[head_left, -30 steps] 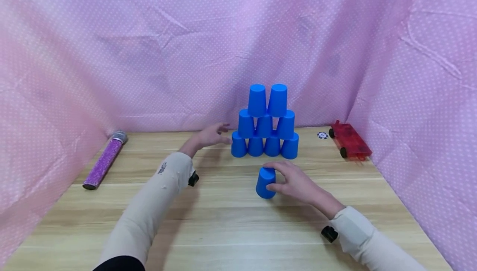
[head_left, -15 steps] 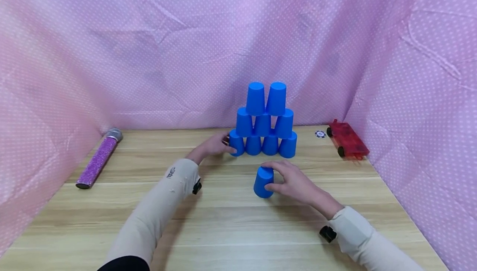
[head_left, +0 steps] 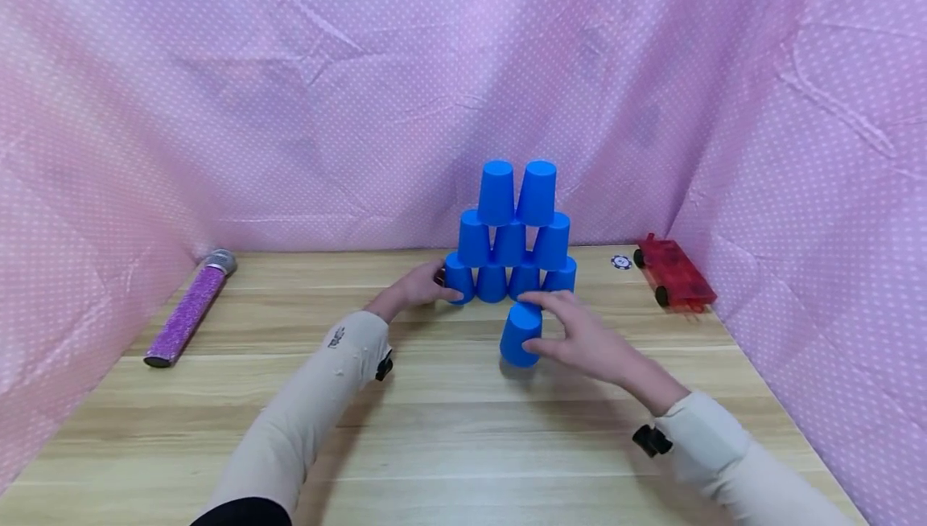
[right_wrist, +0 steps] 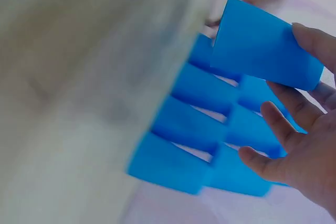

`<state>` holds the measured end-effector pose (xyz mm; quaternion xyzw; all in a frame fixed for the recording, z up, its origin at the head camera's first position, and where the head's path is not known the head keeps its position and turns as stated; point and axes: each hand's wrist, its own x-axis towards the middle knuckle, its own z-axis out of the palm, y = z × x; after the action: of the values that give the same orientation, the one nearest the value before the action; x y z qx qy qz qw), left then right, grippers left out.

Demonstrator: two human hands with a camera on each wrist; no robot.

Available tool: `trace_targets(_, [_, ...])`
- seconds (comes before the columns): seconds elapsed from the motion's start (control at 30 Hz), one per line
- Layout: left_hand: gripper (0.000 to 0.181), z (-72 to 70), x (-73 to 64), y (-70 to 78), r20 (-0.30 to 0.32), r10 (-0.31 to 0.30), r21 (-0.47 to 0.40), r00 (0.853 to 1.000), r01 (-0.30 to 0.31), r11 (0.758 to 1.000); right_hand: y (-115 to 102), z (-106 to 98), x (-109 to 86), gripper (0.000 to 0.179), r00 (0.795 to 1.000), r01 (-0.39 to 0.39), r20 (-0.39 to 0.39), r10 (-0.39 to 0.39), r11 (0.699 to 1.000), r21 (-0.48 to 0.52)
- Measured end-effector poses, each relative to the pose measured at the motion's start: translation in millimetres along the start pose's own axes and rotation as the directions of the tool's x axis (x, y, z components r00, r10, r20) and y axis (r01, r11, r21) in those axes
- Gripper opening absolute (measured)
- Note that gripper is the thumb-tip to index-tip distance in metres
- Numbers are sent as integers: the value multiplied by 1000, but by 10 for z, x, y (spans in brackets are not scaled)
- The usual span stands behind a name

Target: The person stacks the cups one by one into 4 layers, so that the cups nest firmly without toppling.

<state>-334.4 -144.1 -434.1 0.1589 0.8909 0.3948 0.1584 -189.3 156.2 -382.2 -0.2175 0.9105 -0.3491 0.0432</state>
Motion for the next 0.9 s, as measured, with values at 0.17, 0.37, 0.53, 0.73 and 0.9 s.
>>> trace_targets(0.17, [71, -4, 9, -5, -3, 8, 6, 1000, -8, 1000, -207, -406, 37, 63, 991, 77, -107, -78, 997, -12])
trace_targets(0.37, [71, -3, -8, -13, -3, 7, 17, 1000, -7, 1000, -508, -949, 81, 62, 963, 122, -236, -132, 991, -55])
trace_targets(0.53, [69, 0, -16, -31, -7, 3, 13, 1000, -3, 1000, -677, -1341, 245, 63, 943, 120, -310, -119, 993, -19])
trace_targets(0.73, [67, 28, -8, -62, -6, -2, 6, 1000, 2, 1000, -798, -1636, 562, 64, 921, 150, -364, -139, 989, 2])
trace_targets(0.9, [65, 35, 6, -68, -8, -8, 0, 1000, 8, 1000, -897, -1725, 817, 70, 927, 98, -363, -88, 995, 9])
